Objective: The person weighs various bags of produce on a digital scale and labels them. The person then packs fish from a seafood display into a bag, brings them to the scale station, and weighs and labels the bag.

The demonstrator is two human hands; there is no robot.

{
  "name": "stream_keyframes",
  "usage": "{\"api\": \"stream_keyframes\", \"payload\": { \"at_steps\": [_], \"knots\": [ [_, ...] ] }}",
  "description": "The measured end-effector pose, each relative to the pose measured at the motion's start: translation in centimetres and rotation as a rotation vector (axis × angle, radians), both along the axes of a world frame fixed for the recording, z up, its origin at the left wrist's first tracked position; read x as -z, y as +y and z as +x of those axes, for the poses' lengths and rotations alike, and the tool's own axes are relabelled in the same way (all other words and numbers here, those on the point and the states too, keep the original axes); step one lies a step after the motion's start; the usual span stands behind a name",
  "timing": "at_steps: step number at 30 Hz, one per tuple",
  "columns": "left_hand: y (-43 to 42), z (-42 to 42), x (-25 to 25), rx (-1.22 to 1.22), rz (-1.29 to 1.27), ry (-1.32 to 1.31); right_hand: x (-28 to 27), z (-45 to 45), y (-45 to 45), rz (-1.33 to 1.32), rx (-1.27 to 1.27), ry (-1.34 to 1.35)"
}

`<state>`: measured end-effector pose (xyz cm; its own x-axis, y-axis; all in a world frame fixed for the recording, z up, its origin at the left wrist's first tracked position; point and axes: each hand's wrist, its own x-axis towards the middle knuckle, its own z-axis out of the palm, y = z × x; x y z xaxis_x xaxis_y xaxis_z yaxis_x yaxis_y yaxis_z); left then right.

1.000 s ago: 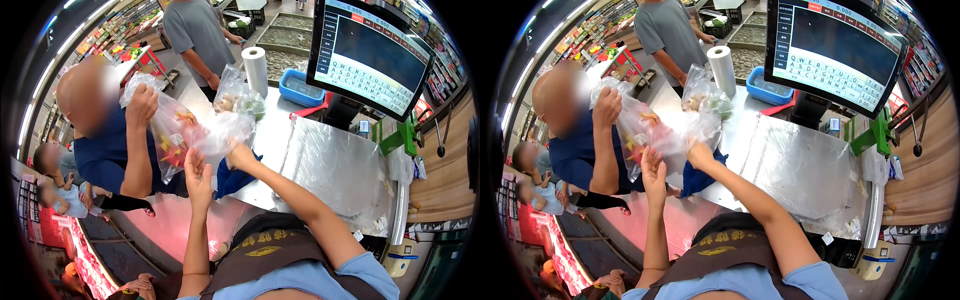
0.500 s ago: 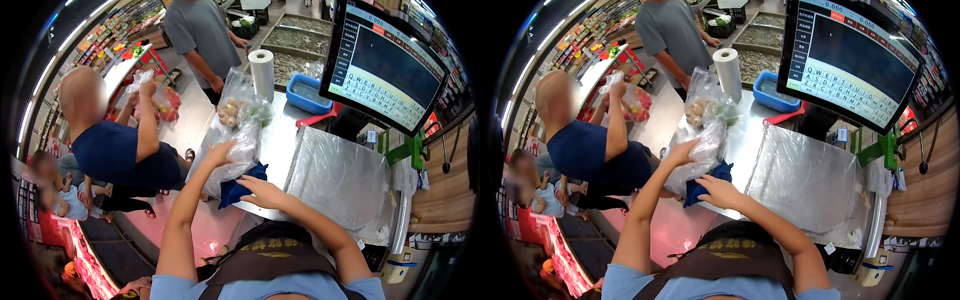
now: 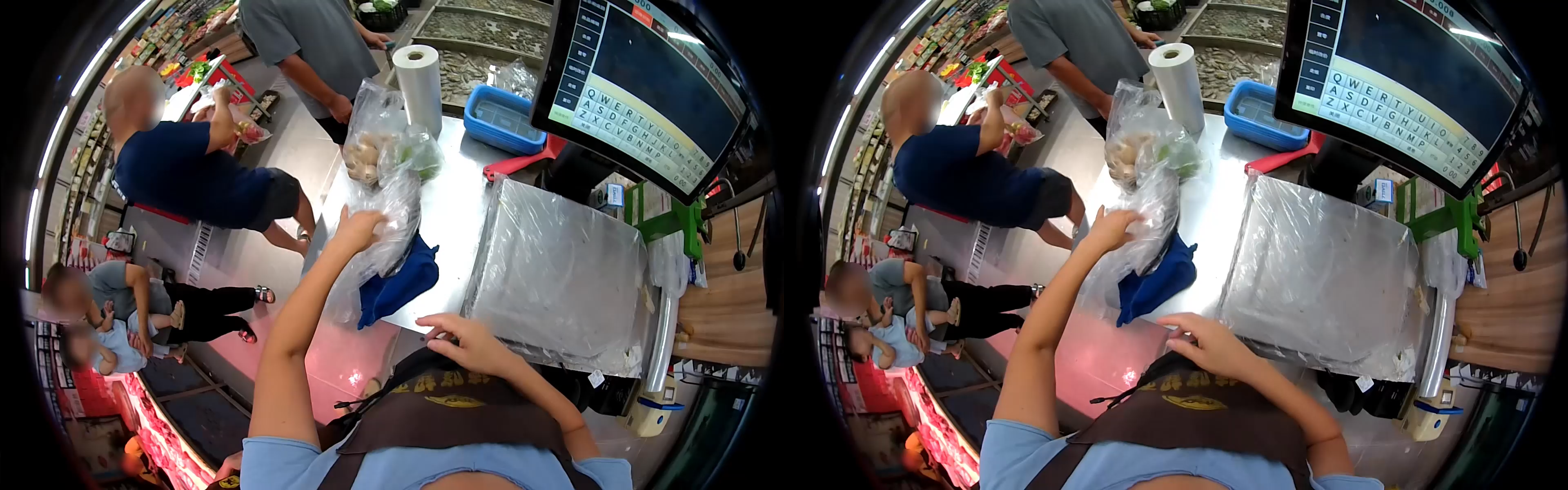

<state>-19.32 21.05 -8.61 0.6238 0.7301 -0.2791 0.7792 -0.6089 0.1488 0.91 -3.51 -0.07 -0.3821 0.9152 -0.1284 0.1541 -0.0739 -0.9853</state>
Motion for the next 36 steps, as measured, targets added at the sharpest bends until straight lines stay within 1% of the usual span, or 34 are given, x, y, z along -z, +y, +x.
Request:
{"api": "stream_keyframes", "payload": {
  "at_steps": [1,2,4,5,7,9,10,11,13,14,15,16,17,19,21,22,23,24,25,26,27,28,29,30,31,32,33,34,35,36],
  "knots": [
    [0.8,-0.9,0.5,-0.027,-0.132,0.173,-0.1,-0.1,-0.1,0.009,-0.003,0.001],
    [1.8,-1.7,0.8,-0.028,-0.123,0.174,-0.1,-0.2,-0.1,0.004,-0.017,-0.018],
    [4.7,-2.9,0.9,-0.031,-0.408,-0.017,0.3,0.0,-0.5,-0.019,-0.031,-0.044],
    [6.9,-3.4,1.0,-0.022,-0.411,-0.183,0.3,0.3,-0.7,-0.010,-0.026,-0.045],
    [9.4,-2.8,-0.9,-0.215,-0.192,-0.416,-0.1,0.9,-1.2,-0.109,0.010,-0.070],
    [11.4,-1.0,-2.2,-0.270,0.210,-0.576,0.2,1.3,-2.0,-0.141,0.091,-0.021],
    [12.9,-0.3,-1.9,-0.338,0.243,-0.551,0.4,1.4,-2.5,-0.126,0.110,-0.042],
    [14.9,0.8,-1.2,-0.357,0.318,-0.587,0.5,1.7,-2.8,-0.094,0.143,-0.072],
    [16.3,3.3,-2.2,-0.357,0.357,-0.642,-0.1,2.1,-3.4,-0.106,0.183,-0.131],
    [17.9,4.4,-1.2,-0.373,0.392,-0.649,0.3,2.1,-3.8,-0.110,0.204,-0.142],
    [19.0,5.2,0.6,-0.310,0.471,-0.776,0.6,2.1,-4.1,-0.122,0.218,-0.153],
    [17.7,6.4,-0.7,-0.539,0.172,-0.638,0.1,2.2,-4.4,-0.132,0.252,-0.141],
    [16.7,7.5,-1.2,-0.584,0.244,-0.451,-0.4,2.2,-4.8,-0.149,0.279,-0.121],
    [18.7,6.3,3.7,-0.356,0.212,-0.645,-0.1,2.8,-5.6,-0.129,0.339,-0.147],
    [16.8,6.7,1.9,-0.517,0.167,-0.660,-0.5,3.4,-6.7,-0.171,0.368,-0.097],
    [16.3,6.1,1.1,-0.481,0.188,-0.677,-0.5,3.7,-7.2,-0.147,0.413,-0.059],
    [16.5,5.3,0.7,-0.451,0.213,-0.694,-0.6,4.3,-7.7,-0.149,0.446,-0.085],
    [17.7,3.6,1.5,-0.388,0.248,-0.907,-0.3,5.1,-8.0,-0.153,0.475,-0.084],
    [18.0,3.0,1.1,-0.325,0.280,-1.118,-0.5,5.8,-8.2,-0.158,0.499,-0.082],
    [18.1,2.4,0.8,-0.340,0.256,-1.199,-1.5,6.8,-8.4,-0.156,0.531,-0.104],
    [17.2,1.8,-1.1,-0.357,0.235,-1.279,-1.1,7.9,-8.7,-0.096,0.578,-0.089],
    [17.2,1.3,-2.6,-0.426,0.209,-1.285,-1.0,9.2,-8.8,-0.046,0.618,-0.053],
    [17.2,0.7,-4.0,-0.336,0.244,-1.284,-0.8,10.7,-8.8,-0.014,0.675,-0.083],
    [17.9,-0.1,-4.9,-0.356,0.253,-1.286,-1.8,12.3,-8.8,0.027,0.702,-0.096],
    [18.1,-0.7,-5.7,-0.376,0.261,-1.289,-2.4,13.9,-8.8,0.149,0.790,-0.031],
    [16.8,-0.6,-7.7,-0.320,0.263,-1.321,-3.4,15.6,-8.7,0.271,0.875,0.035],
    [15.2,-0.5,-9.7,-0.265,0.264,-1.351,-5.7,17.6,-8.9,0.362,0.922,0.006],
    [16.0,-1.6,-9.9,-0.245,0.331,-1.316,-7.6,19.2,-8.8,0.364,1.075,0.120],
    [13.7,-1.3,-12.4,-0.246,0.278,-1.308,-9.3,21.3,-8.9,0.432,1.132,0.136],
    [11.7,-0.8,-14.3,-0.220,0.326,-1.316,-10.8,23.3,-9.0,0.500,1.190,0.154]
  ]
}}
